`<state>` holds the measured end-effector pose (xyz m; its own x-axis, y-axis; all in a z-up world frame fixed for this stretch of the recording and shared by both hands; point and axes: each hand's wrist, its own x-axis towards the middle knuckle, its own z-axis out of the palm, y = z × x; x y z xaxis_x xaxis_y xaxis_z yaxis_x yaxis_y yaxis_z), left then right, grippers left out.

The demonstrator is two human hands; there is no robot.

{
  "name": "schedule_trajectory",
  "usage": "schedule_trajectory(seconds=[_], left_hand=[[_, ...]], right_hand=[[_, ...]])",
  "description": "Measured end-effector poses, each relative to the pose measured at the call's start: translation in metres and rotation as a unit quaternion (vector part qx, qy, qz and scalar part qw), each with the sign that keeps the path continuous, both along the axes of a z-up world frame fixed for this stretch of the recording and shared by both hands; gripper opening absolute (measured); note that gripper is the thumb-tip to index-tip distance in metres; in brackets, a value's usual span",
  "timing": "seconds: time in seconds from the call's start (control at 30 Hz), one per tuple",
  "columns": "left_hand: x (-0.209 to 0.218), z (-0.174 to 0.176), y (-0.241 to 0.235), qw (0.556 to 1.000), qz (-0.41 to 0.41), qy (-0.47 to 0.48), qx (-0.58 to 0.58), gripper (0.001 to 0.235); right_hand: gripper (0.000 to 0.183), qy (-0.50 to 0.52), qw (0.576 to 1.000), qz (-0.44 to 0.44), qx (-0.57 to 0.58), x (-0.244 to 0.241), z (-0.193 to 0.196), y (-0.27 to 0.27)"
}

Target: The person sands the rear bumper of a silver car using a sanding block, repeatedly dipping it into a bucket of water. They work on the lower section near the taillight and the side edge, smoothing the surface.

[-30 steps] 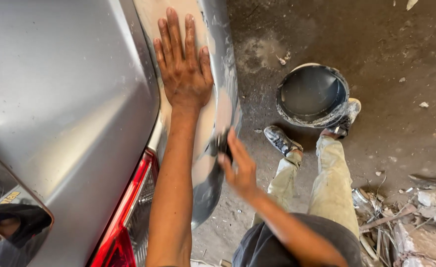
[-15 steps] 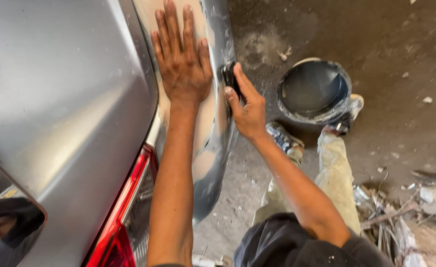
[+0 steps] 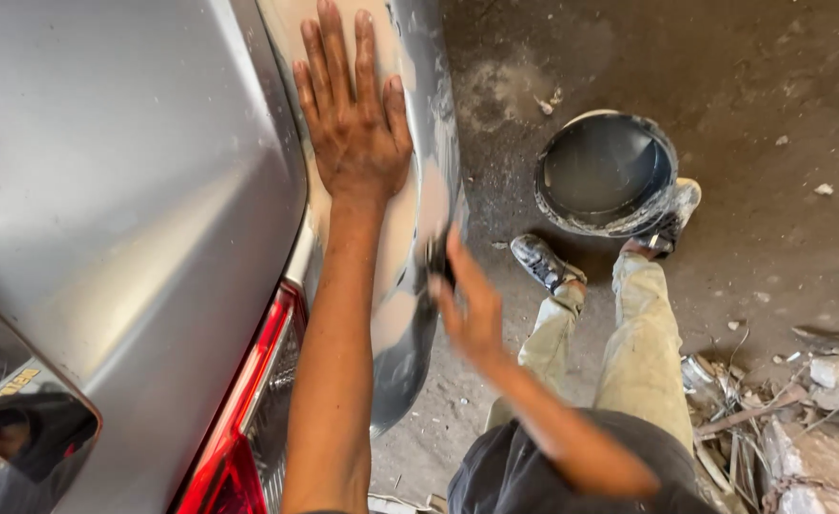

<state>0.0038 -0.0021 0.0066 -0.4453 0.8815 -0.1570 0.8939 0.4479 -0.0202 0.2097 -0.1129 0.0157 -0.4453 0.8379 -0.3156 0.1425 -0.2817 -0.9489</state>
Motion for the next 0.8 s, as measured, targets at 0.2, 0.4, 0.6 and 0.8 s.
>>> schedule_trajectory(seconds=[0.2, 0.4, 0.6, 0.8], left_hand=[[-0.001, -0.005, -0.002, 1.000, -0.003, 0.017, -0.003, 0.055], [-0.003, -0.006, -0.002, 1.000, -0.006, 0.020, -0.010, 0.054], [-0.002, -0.002, 0.001, 1.000, -0.006, 0.016, -0.016, 0.055], [0.000, 0.002, 0.003, 1.000, 0.000, 0.009, -0.017, 0.055]], right_hand=[[0.051, -0.065, 0.995, 0.013, 0.067, -0.026, -0.049, 0.061], [0.054, -0.019, 0.997, 0.007, 0.074, 0.004, -0.033, -0.023], [0.051, -0.097, 0.993, 0.051, 0.038, -0.007, -0.049, 0.032], [0.060, -0.075, 0.984, 0.070, 0.147, 0.001, -0.058, -0.002]])
